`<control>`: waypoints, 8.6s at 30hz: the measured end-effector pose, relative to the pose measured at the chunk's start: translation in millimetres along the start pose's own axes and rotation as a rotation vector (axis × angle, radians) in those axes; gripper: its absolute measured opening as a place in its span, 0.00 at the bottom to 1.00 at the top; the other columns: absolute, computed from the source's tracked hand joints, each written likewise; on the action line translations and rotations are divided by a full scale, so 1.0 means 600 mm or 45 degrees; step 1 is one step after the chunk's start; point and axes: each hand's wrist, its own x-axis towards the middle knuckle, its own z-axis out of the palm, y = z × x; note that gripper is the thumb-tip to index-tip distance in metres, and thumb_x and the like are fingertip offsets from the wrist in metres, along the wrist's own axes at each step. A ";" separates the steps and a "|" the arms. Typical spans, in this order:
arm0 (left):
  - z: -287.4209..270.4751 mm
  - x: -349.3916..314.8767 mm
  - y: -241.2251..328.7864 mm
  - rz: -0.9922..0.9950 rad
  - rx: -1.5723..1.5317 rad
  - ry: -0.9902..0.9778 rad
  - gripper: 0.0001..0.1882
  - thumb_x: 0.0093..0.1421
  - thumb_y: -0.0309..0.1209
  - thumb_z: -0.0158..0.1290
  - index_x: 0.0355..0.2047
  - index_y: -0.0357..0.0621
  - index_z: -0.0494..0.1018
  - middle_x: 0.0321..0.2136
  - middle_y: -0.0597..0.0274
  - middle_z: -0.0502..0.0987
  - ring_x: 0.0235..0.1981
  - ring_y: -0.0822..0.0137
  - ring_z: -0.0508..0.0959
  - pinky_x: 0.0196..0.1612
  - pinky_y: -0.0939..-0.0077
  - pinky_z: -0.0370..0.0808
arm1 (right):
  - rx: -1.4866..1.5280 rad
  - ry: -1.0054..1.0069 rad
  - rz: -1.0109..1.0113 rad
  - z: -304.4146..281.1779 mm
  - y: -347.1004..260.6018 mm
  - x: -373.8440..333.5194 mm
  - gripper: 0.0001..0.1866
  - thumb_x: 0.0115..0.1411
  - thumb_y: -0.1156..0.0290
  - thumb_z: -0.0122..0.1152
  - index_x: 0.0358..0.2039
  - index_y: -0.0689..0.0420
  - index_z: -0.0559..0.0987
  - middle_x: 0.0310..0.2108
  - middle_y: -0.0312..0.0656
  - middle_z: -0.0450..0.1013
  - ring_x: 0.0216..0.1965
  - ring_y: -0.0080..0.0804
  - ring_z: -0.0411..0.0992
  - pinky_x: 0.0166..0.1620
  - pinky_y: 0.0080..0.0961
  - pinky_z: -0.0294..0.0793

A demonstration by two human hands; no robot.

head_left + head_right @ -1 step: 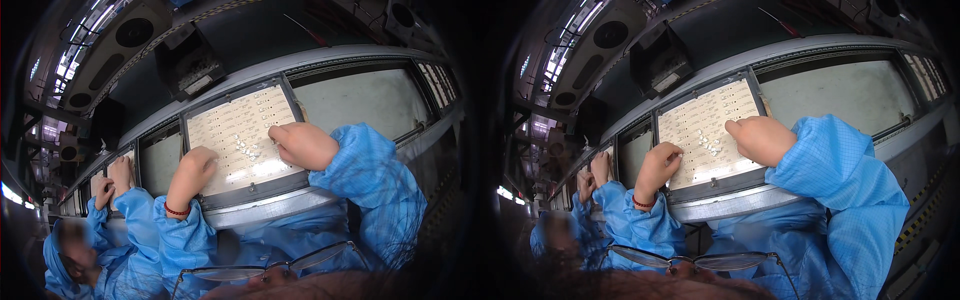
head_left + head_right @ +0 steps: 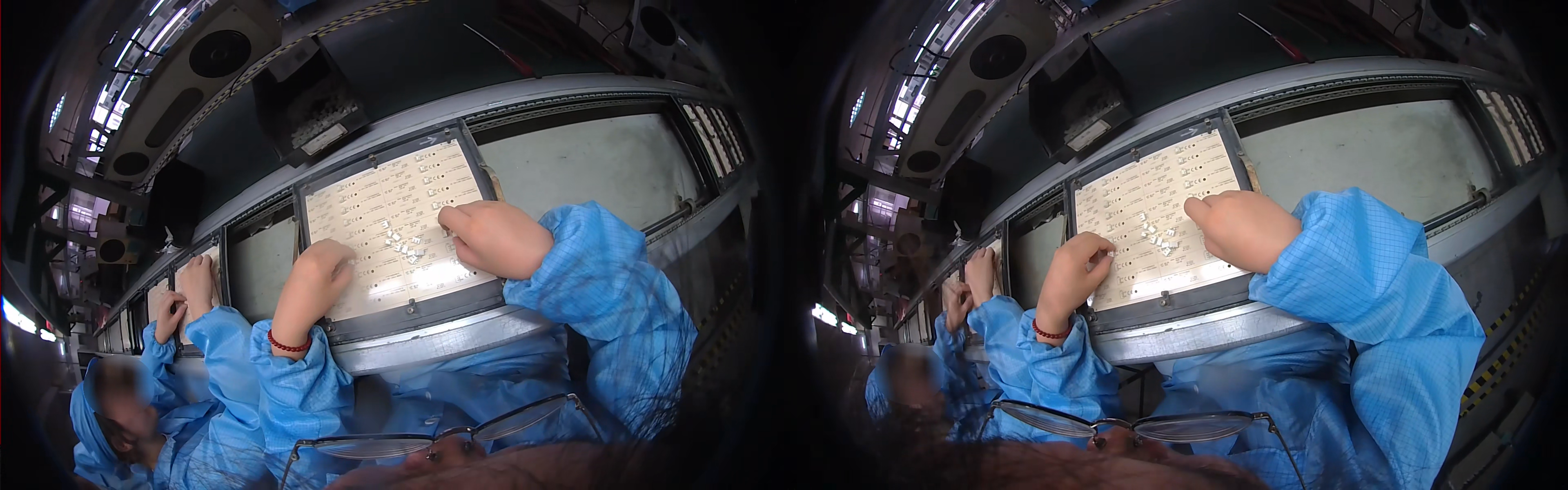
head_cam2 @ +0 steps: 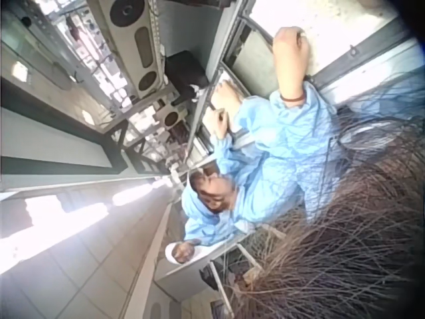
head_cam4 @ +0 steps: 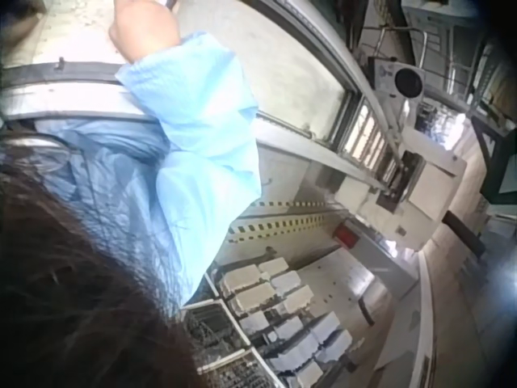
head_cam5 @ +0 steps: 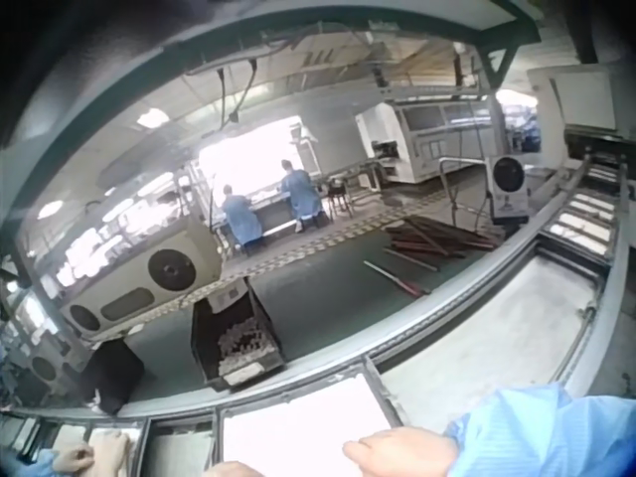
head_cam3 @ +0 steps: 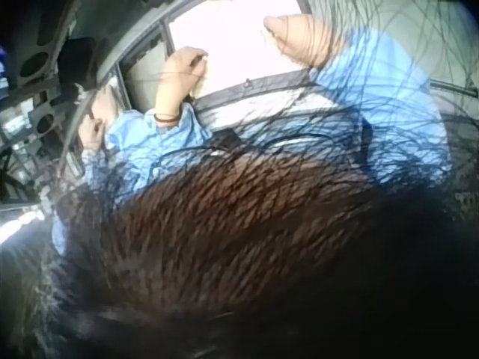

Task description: The person places small electronic components onto circuit board panels within a fixture and fastens retaining bars over them before sliding the assembly along the conveyor.

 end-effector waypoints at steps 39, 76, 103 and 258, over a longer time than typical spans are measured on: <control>0.040 0.038 0.069 0.322 0.107 0.270 0.11 0.50 0.22 0.58 0.35 0.38 0.75 0.33 0.53 0.74 0.37 0.51 0.75 0.41 0.61 0.73 | -0.009 -0.050 -0.053 0.019 -0.003 -0.002 0.07 0.55 0.79 0.52 0.35 0.64 0.75 0.37 0.50 0.71 0.44 0.46 0.72 0.48 0.35 0.74; -0.005 0.009 -0.017 0.034 -0.051 0.277 0.07 0.57 0.23 0.57 0.37 0.37 0.79 0.31 0.57 0.76 0.29 0.65 0.76 0.34 0.75 0.72 | -0.117 0.149 -0.351 0.049 -0.028 0.021 0.06 0.55 0.73 0.53 0.33 0.58 0.76 0.35 0.41 0.71 0.44 0.37 0.70 0.49 0.32 0.69; -0.033 -0.003 -0.009 -0.077 -0.284 0.059 0.07 0.55 0.25 0.58 0.35 0.38 0.77 0.32 0.56 0.80 0.33 0.62 0.79 0.36 0.72 0.74 | 0.139 0.056 -0.182 0.006 -0.011 -0.019 0.09 0.52 0.81 0.53 0.34 0.61 0.77 0.33 0.47 0.72 0.40 0.48 0.72 0.46 0.37 0.73; 0.037 -0.088 0.072 0.009 -0.019 0.328 0.03 0.52 0.21 0.55 0.28 0.35 0.73 0.30 0.51 0.74 0.35 0.49 0.76 0.39 0.60 0.74 | 0.252 -0.039 -0.043 0.010 -0.033 -0.066 0.05 0.56 0.76 0.56 0.33 0.60 0.77 0.33 0.47 0.74 0.40 0.47 0.74 0.46 0.38 0.74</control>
